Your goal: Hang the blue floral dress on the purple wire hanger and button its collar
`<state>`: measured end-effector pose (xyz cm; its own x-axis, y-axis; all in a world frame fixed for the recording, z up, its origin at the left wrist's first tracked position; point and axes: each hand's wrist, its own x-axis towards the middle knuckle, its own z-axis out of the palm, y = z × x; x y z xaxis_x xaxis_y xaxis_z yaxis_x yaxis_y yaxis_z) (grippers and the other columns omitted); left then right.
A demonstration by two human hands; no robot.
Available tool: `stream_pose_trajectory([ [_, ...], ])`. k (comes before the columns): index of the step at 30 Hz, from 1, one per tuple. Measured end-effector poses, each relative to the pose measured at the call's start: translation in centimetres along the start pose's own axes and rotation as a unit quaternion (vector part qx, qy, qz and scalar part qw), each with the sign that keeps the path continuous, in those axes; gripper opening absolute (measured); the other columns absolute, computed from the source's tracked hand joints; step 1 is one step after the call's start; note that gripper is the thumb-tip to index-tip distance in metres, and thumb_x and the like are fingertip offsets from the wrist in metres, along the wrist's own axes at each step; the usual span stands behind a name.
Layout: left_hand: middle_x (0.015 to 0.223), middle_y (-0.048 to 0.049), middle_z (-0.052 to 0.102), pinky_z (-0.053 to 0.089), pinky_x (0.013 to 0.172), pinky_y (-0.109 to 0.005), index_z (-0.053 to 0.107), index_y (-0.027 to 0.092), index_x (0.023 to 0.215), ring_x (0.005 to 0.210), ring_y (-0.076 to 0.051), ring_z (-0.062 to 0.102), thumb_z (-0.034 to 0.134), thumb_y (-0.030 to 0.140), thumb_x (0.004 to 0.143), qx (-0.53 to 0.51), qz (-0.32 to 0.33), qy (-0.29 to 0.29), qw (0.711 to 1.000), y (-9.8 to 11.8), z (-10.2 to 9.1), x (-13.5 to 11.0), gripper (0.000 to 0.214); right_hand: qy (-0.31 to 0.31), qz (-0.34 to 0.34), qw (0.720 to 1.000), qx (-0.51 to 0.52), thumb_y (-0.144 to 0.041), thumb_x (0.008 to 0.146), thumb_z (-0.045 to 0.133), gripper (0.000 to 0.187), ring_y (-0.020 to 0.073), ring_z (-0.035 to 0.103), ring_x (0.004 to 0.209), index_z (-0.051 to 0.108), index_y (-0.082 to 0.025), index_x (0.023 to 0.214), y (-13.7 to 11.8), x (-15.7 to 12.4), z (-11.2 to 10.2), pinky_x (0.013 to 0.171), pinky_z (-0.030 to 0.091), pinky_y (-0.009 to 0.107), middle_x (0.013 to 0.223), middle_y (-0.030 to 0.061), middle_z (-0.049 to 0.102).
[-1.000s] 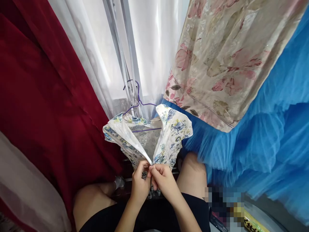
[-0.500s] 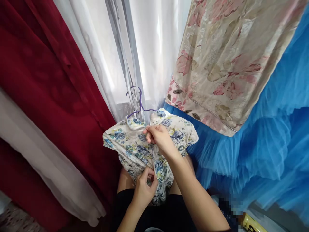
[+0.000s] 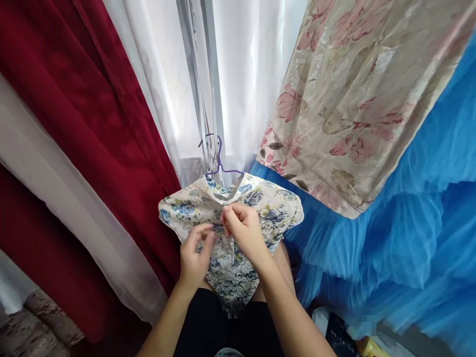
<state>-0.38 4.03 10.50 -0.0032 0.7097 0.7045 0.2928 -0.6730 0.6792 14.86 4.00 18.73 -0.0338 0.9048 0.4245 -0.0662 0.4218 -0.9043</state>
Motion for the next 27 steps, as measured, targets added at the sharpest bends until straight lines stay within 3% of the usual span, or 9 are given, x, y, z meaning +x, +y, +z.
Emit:
stream_pose_trajectory([
  [2,0.095,-0.0029,0.068,0.052,0.082,-0.029,0.056,0.024,0.134,0.087,-0.016,0.066,0.055,0.023,0.100,-0.005,0.084,0.000,0.996,2.1,-0.6,3.6,0.034,-0.002,-0.017,1.000,-0.003,-0.035,0.095,0.054,0.035,0.0089,0.043,0.038,0.059,-0.018,0.065,-0.3,-0.5,-0.3,0.045,0.033,0.022,0.041,-0.0054,0.050],
  [5,0.098,-0.0035,0.069,0.050,0.083,-0.028,0.066,0.022,0.116,0.091,-0.016,0.065,0.055,0.021,0.101,0.048,0.161,-0.086,0.982,4.9,-0.7,7.5,0.019,-0.001,-0.038,0.999,-0.005,-0.036,0.096,0.055,0.034,0.0094,0.045,0.039,0.059,-0.019,0.066,-0.5,-0.6,-0.9,0.045,0.034,0.022,0.043,-0.0053,0.051],
  [8,0.087,-0.0015,0.067,0.048,0.075,-0.026,0.066,0.019,0.096,0.081,-0.014,0.063,0.056,0.018,0.100,0.094,0.204,-0.090,0.970,6.4,-0.6,8.8,0.011,0.015,-0.044,0.999,-0.011,-0.039,0.095,0.058,0.035,0.0096,0.044,0.039,0.060,-0.018,0.067,0.4,-0.2,-1.2,0.044,0.034,0.023,0.044,-0.0051,0.050],
  [11,0.084,-0.0014,0.067,0.048,0.072,-0.025,0.065,0.018,0.096,0.076,-0.013,0.061,0.059,0.016,0.097,0.105,0.216,-0.043,0.970,6.6,-0.5,8.8,0.007,0.028,-0.032,0.999,-0.002,-0.045,0.092,0.061,0.036,0.0100,0.043,0.038,0.059,-0.018,0.068,2.0,0.2,-0.6,0.042,0.031,0.023,0.044,-0.0049,0.049],
  [17,0.085,-0.0030,0.069,0.050,0.076,-0.029,0.066,0.018,0.091,0.079,-0.016,0.064,0.061,0.020,0.097,0.104,0.185,0.012,0.977,6.1,-0.6,9.3,0.008,0.040,0.000,0.999,-0.020,-0.047,0.091,0.058,0.036,0.0096,0.036,0.040,0.058,-0.019,0.068,3.4,1.3,1.0,0.042,0.024,0.024,0.045,-0.0057,0.044],
  [21,0.081,-0.0025,0.067,0.052,0.071,-0.027,0.067,0.017,0.093,0.073,-0.015,0.065,0.060,0.029,0.098,0.020,0.124,0.077,0.989,6.4,-1.3,10.3,0.015,0.015,0.017,0.998,-0.064,-0.042,0.091,0.056,0.037,0.0095,0.034,0.040,0.058,-0.019,0.062,4.1,1.6,0.9,0.044,0.022,0.024,0.043,-0.0058,0.042],
  [24,0.076,-0.0005,0.065,0.051,0.065,-0.023,0.068,0.016,0.094,0.068,-0.013,0.064,0.063,0.033,0.096,-0.054,0.071,0.182,0.979,5.0,-3.3,11.9,0.019,-0.003,0.039,0.998,-0.047,-0.039,0.089,0.056,0.037,0.0095,0.036,0.040,0.057,-0.019,0.058,5.3,-0.1,0.7,0.044,0.024,0.024,0.043,-0.0055,0.042],
  [27,0.071,0.0014,0.063,0.050,0.064,-0.020,0.068,0.014,0.088,0.066,-0.010,0.062,0.069,0.028,0.089,-0.157,0.002,0.264,0.952,1.1,-6.6,13.8,0.014,-0.004,0.075,0.997,-0.024,-0.036,0.086,0.058,0.035,0.0094,0.036,0.039,0.055,-0.020,0.055,6.4,-2.6,0.7,0.044,0.025,0.024,0.042,-0.0053,0.043],
])
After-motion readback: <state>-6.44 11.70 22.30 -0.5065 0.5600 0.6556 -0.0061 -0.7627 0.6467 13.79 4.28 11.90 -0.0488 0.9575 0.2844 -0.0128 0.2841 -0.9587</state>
